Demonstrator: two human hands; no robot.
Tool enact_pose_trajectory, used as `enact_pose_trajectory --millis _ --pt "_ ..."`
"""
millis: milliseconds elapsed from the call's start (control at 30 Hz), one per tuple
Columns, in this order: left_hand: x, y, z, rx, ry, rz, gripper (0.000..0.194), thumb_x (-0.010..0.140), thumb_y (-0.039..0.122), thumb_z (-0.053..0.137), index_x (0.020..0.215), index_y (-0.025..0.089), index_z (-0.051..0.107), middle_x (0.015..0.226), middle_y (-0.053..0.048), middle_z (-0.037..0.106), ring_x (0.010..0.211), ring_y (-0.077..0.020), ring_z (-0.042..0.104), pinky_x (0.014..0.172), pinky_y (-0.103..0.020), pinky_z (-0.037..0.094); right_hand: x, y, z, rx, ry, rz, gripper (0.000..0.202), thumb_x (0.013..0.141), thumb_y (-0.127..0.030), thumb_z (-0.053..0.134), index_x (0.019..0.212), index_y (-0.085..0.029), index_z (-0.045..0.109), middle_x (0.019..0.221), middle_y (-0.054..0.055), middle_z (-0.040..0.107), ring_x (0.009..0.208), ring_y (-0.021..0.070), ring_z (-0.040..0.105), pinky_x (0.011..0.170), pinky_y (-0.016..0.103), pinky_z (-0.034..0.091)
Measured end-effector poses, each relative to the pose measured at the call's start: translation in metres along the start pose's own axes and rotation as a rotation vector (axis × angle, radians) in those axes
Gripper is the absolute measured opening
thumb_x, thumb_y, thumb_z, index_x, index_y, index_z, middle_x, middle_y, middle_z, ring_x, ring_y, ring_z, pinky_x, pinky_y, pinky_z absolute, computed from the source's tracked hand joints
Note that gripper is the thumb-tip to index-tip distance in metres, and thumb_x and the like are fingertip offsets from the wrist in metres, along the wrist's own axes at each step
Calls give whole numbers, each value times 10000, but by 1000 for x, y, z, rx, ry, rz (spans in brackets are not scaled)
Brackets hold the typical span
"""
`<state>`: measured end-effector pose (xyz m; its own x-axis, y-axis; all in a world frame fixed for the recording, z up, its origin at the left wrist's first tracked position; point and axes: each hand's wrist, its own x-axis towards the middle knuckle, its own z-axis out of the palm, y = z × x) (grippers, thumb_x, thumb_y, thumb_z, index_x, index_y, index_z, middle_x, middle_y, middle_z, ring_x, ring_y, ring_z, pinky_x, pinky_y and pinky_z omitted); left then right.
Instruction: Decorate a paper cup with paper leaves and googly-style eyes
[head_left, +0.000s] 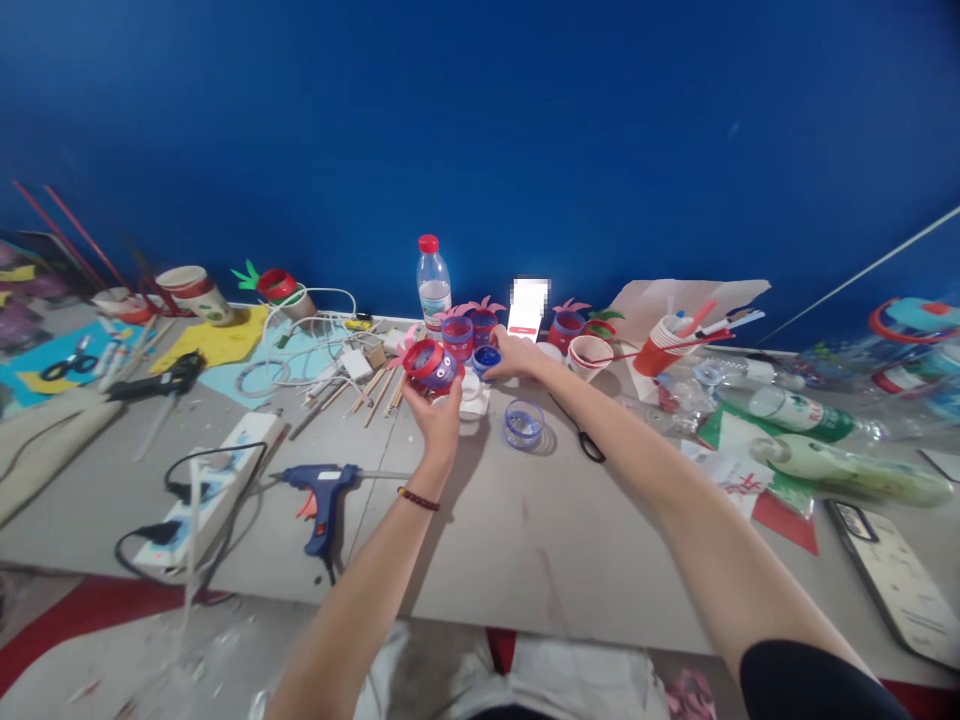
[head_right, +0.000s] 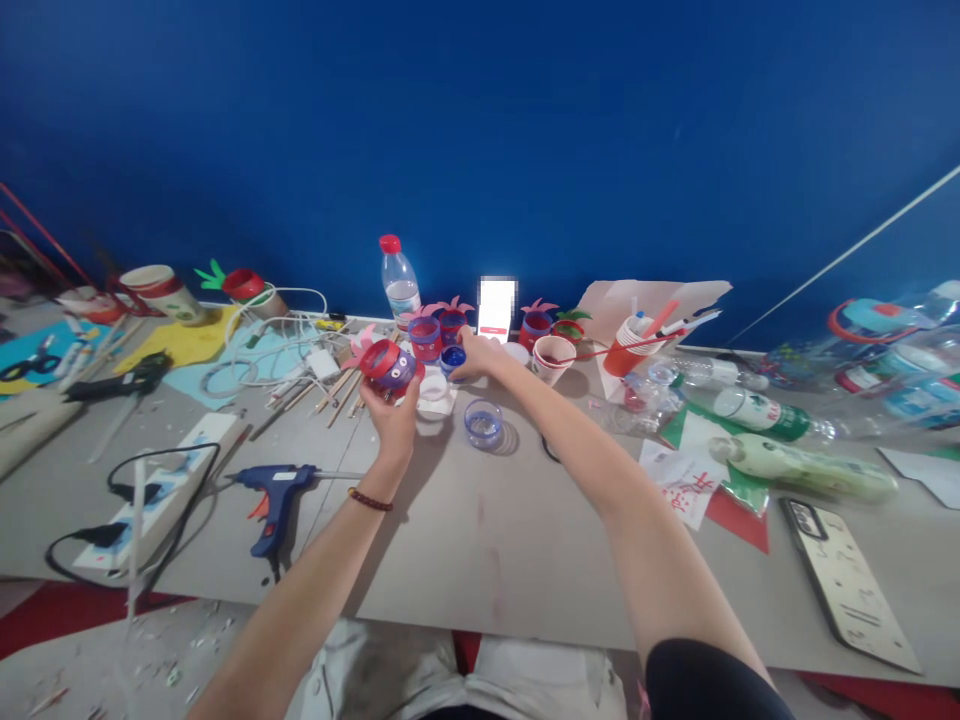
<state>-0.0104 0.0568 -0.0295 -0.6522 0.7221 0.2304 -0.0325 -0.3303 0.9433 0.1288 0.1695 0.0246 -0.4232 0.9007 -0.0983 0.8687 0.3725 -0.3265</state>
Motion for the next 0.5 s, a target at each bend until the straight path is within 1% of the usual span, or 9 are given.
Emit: enact_pose_trajectory --millis 100,200,367,500 --pt "-1 -3 0 12 -3 3 751 685 303 774 1308 239 359 1339 -141 502 1153 -215 583 971 -362 491 -7 -7 -1 -20 2 8 654 646 -436 750 1164 -222 414 1009 68 660 851 258 642 688 310 452" --pt "-2 -5 0 30 -9 9 750 690 316 773 1314 255 361 1342 -129 502 1164 -213 577 977 -364 486 -13 -8 -4 -43 12 17 616 661 -418 721 1154 -226 405 990 70 659 849 268 642 667 310 444" --pt "-3 -4 0 19 -27 8 737 699 314 766 1310 273 357 1342 -131 500 1141 -204 586 960 -365 498 -15 -1 -11 -117 19 46 602 659 -390 712 1150 -204 416 1019 104 668 906 293 644 709 324 455" --pt "-3 1 1 21 -16 9 746 676 306 778 1295 240 368 1343 -145 491 1130 -213 588 952 -366 499 -11 7 -12 -157 22 60 632 667 -408 698 1186 -191 411 1020 122 681 923 314 648 738 344 463"
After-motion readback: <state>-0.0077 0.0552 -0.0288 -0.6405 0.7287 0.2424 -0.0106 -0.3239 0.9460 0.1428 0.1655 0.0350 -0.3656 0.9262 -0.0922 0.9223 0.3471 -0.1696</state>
